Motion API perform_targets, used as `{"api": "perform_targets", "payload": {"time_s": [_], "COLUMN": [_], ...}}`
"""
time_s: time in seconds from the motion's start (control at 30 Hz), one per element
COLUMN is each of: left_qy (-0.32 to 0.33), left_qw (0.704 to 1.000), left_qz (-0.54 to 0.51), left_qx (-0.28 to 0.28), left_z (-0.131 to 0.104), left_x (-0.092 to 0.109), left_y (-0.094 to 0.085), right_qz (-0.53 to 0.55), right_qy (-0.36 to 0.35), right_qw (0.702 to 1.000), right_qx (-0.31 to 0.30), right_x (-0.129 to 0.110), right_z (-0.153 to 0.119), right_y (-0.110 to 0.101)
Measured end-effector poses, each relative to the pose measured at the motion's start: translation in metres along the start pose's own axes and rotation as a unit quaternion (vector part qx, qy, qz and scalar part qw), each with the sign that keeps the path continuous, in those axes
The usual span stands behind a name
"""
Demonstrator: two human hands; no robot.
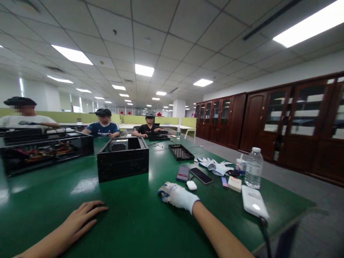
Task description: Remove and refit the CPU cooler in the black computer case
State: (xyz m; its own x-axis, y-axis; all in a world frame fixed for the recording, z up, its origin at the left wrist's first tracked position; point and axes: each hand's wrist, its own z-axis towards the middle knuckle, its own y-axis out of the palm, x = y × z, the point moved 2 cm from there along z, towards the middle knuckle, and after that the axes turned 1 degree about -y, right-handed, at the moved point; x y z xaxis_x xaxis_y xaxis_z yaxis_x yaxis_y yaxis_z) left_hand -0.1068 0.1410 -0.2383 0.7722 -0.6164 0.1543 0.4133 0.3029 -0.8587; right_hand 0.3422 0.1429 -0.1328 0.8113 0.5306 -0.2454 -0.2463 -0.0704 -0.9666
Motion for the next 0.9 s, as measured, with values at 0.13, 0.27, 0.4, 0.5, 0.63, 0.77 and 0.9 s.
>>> {"api": "perform_targets", "payload": {"time_s": [0.13, 0.27, 0.4, 0.5, 0.63, 0.77, 0.9], "left_qy": [-0.001, -0.002, -0.002, -0.008, -0.004, -0.001, -0.011], "left_qw": [1.0, 1.0, 1.0, 1.0, 1.0, 1.0, 1.0], "left_qz": [0.002, 0.005, 0.001, -0.007, -0.01, -0.008, -0.007], "left_qx": [0.005, 0.003, -0.006, -0.01, -0.013, -0.018, -0.02], "left_z": [0.0, 0.002, 0.003, 0.003, 0.003, 0.003, 0.002], "left_x": [0.001, 0.005, 0.008, 0.009, 0.011, 0.01, 0.008], "left_y": [0.001, -0.002, -0.004, -0.006, -0.007, -0.007, -0.005], "right_qz": [0.031, 0.039, 0.021, 0.018, 0.015, 0.002, 0.019], "right_qy": [0.014, 0.042, 0.048, 0.053, 0.051, 0.05, 0.048], "right_qw": [0.999, 0.998, 0.999, 0.998, 0.998, 0.999, 0.999], "right_qx": [-0.008, 0.004, 0.008, 0.007, 0.014, 0.008, 0.006], "right_x": [0.001, 0.001, -0.002, -0.004, -0.005, -0.007, -0.011], "right_z": [-0.001, -0.002, -0.002, -0.003, -0.002, 0.001, 0.001], "right_y": [-0.002, -0.005, -0.007, -0.007, -0.008, -0.011, -0.013]}}
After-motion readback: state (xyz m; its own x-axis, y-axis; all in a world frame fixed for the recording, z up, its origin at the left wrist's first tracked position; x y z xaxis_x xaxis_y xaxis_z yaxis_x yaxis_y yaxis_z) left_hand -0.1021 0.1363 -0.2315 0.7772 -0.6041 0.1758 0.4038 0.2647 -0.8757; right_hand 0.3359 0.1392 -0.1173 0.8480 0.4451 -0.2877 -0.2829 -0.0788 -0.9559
